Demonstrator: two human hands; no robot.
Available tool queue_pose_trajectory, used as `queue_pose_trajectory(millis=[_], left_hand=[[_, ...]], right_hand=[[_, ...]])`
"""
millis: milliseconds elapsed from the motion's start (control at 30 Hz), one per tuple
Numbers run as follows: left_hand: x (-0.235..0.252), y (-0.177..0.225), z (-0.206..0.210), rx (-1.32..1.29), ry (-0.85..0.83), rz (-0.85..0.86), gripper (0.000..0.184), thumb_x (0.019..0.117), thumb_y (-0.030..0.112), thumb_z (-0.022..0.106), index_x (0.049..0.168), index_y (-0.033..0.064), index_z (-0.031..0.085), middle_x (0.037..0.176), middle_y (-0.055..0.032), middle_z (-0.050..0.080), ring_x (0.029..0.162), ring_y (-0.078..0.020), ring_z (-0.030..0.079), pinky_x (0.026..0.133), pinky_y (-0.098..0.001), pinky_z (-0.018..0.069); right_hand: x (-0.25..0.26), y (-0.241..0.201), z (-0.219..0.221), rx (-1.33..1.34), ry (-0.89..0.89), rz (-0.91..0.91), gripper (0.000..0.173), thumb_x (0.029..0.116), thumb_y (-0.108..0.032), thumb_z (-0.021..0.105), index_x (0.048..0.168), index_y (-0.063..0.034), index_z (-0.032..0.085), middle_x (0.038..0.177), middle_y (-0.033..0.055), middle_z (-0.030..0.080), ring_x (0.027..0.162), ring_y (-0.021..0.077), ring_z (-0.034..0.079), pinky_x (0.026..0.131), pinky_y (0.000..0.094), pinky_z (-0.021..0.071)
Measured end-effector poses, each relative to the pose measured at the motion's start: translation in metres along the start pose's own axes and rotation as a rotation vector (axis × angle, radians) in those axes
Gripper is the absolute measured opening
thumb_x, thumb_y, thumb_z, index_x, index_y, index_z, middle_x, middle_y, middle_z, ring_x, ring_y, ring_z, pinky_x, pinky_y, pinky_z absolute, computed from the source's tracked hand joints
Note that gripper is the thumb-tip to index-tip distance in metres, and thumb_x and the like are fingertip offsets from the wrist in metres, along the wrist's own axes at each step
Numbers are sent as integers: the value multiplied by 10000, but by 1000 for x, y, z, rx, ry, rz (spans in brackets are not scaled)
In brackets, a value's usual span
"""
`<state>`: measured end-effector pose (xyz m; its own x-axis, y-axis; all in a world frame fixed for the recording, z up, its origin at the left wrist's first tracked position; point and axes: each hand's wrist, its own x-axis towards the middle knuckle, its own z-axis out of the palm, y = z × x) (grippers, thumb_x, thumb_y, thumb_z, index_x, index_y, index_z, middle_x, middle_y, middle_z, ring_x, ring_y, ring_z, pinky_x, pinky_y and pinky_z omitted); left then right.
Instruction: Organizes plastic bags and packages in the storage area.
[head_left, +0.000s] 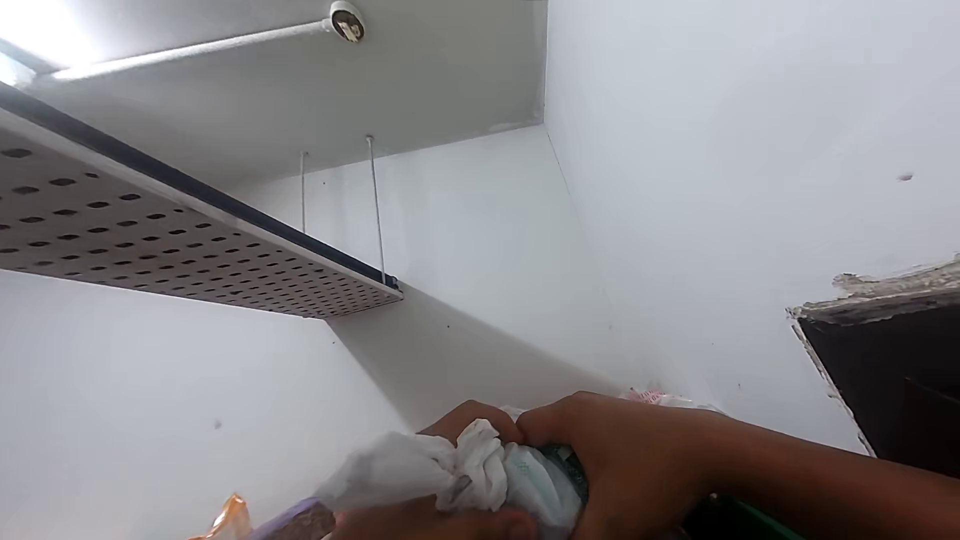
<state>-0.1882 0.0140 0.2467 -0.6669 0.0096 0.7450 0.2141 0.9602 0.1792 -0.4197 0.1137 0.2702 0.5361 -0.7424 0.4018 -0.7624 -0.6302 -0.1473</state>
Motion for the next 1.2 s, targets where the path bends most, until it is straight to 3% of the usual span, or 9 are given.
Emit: queue_pose_trajectory(millis=[133,300,400,600,800,867,1000,1100,1200], left_hand=[[8,-12,-21,-88,-2,-5,102,877,99,787,965,70,742,940,-43,727,857,-124,687,765,-292,589],[-1,-9,-29,-167,-62,-24,123,996,223,666,1042,112,693,951,-1,677,849,-85,642,744,-262,554],[-6,-9,-20,-327,-31,55,135,1030,264,609,1039,139,660,1030,1,655,932,-91,626,804,-272,538],[-16,-20,-6,-479,58,49,75,1016,263,636,1035,192,648,943,36,660,851,-74,629,776,-276,540],[-18,-1,12,87,-60,118,231,1029,252,609,985,39,684,928,-85,651,943,-167,615,846,-368,510],[-20,1,25,280,-22,174,246,1005,281,653,991,46,725,881,-132,666,947,-263,613,896,-466,459],[-26,-12,41,535,102,264,246,915,308,781,1043,108,715,868,-121,625,904,-278,594,889,-478,426],[-26,-12,37,623,188,233,183,899,217,777,1020,99,708,881,-129,639,898,-287,605,870,-485,441],[-23,-23,16,695,285,232,51,913,103,701,928,110,749,836,-105,623,882,-258,595,810,-440,460]], right_hand=[[0,5,0,22,-21,22,600,783,-218,878,1305,-111,603,1140,75,691,1017,178,680,867,446,586],[2,11,3,86,-40,40,626,796,-246,881,1342,-143,592,1164,60,693,1024,157,686,876,421,597],[4,17,5,114,-53,50,584,822,-287,869,1313,-147,585,1122,64,691,951,165,708,733,417,633],[5,25,4,159,-9,151,486,902,-352,798,1302,-152,607,1011,75,704,712,172,715,567,385,624],[7,34,12,37,93,207,353,915,-335,754,1173,-117,650,928,71,684,703,178,683,572,412,587],[8,36,15,-20,131,234,302,921,-315,721,1130,-105,658,931,69,677,780,189,678,637,435,570],[7,36,19,-28,154,287,297,922,-323,708,1114,-100,661,924,74,669,823,203,671,665,451,555],[9,40,21,37,155,229,381,905,-317,741,1203,-95,655,962,86,687,810,202,683,660,443,572],[9,36,26,139,117,158,553,899,-303,766,1362,-82,562,1126,124,680,960,226,683,801,471,577]])
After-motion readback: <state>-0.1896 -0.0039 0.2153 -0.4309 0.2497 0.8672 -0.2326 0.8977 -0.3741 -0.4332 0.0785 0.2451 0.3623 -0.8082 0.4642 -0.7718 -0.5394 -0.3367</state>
